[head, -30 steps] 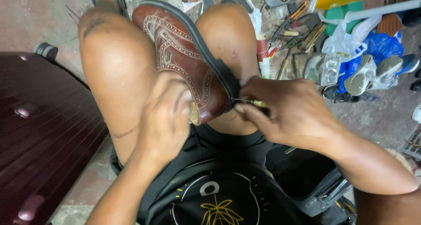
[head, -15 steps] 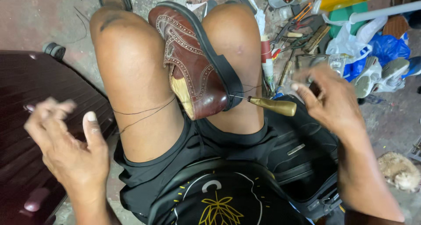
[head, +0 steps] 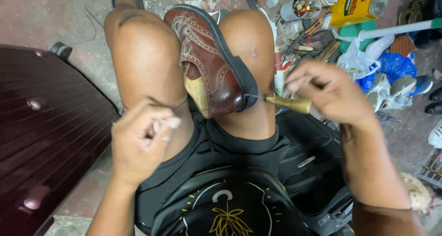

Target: The person is repairing a brown leather shoe by stitching the sole to the upper part using a needle and thread. They repeatedly push the needle through the sole and pull the thread to secure the seam.

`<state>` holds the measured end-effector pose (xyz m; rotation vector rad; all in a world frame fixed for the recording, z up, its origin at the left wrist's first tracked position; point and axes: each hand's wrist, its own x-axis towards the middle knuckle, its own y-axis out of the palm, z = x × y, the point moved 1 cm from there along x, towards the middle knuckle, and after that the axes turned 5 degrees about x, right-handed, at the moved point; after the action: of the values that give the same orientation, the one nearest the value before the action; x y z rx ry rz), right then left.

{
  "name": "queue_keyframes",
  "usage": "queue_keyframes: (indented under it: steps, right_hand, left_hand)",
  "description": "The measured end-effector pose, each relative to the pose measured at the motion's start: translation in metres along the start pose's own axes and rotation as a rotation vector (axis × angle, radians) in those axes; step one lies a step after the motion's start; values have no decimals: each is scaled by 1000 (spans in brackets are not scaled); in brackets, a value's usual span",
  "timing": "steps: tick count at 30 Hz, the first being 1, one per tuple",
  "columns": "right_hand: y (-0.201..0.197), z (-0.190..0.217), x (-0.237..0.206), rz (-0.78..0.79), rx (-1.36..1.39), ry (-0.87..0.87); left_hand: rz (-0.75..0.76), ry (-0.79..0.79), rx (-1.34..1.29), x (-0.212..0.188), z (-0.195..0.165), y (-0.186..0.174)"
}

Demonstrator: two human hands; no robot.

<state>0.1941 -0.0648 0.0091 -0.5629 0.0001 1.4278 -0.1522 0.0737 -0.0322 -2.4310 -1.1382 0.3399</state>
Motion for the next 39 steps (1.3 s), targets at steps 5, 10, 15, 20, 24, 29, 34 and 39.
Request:
queue_keyframes:
  steps: [5, 10, 15, 20, 24, 29, 34, 39]
  right_hand:
    - [1, 69, 2, -197, -138, -110]
    - [33, 134, -35, -228, -205, -283]
    - [-27, 74, -75, 428, -105, -562]
    - [-78, -49, -110, 32, -191, 345]
    - [-79, -77, -115, -541, -1167, 444]
    - [-42, 9, -109, -656, -261, -60]
    - [19, 77, -66, -334, -711, -584]
    - [31, 66, -32, -43, -893, -389]
  left_hand:
    - [56, -91, -1215, -3, 9, 3]
    - [103, -324, -1037, 17, -6, 12]
    - [102, -104, -240, 26, -21, 29]
    - [89, 12, -129, 29, -9, 54]
    - [174, -60, -66, 40, 8, 72]
    - [321, -100, -290, 48, 14, 82]
    - [321, -252, -370, 53, 2, 91]
    - [272, -83, -537, 52, -1, 96]
